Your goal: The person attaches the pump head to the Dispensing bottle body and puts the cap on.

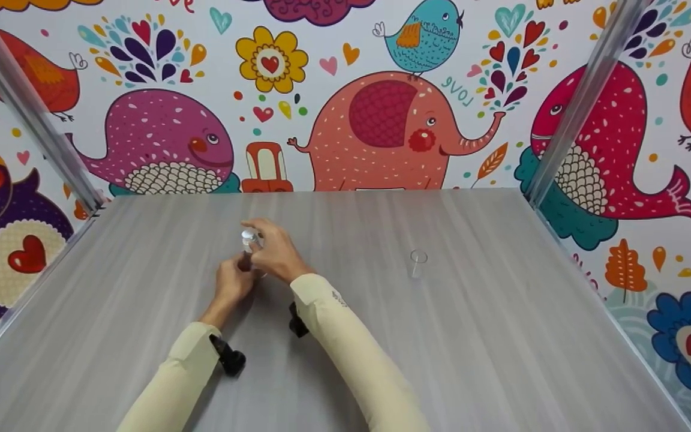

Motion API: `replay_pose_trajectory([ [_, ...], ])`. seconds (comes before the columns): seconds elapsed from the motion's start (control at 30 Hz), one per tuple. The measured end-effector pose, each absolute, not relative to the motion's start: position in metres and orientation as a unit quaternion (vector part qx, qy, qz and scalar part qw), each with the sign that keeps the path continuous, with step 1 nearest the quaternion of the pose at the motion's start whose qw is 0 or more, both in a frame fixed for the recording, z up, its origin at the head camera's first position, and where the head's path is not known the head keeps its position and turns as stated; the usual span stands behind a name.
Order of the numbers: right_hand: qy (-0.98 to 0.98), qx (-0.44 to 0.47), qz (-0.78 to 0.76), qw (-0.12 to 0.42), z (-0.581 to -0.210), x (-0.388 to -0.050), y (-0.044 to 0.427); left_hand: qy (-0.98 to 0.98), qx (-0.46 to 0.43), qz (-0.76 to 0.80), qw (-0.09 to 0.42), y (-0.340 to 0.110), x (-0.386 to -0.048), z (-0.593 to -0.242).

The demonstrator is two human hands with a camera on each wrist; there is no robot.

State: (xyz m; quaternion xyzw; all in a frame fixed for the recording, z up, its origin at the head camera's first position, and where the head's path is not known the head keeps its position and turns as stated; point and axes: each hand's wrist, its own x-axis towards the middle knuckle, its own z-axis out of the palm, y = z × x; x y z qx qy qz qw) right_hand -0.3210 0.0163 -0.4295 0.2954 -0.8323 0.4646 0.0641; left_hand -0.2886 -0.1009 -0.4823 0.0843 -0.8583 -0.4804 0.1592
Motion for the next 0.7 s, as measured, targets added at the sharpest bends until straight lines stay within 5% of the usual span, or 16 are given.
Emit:
replay_pose_trajectory([
  [0.7,-0.855,0.270,0.437,0.072,-0.4296,-0.3222,0.0127,-0.853,0.085,-0.487,0.169,-0.0994,-0.2904,-0.4842],
])
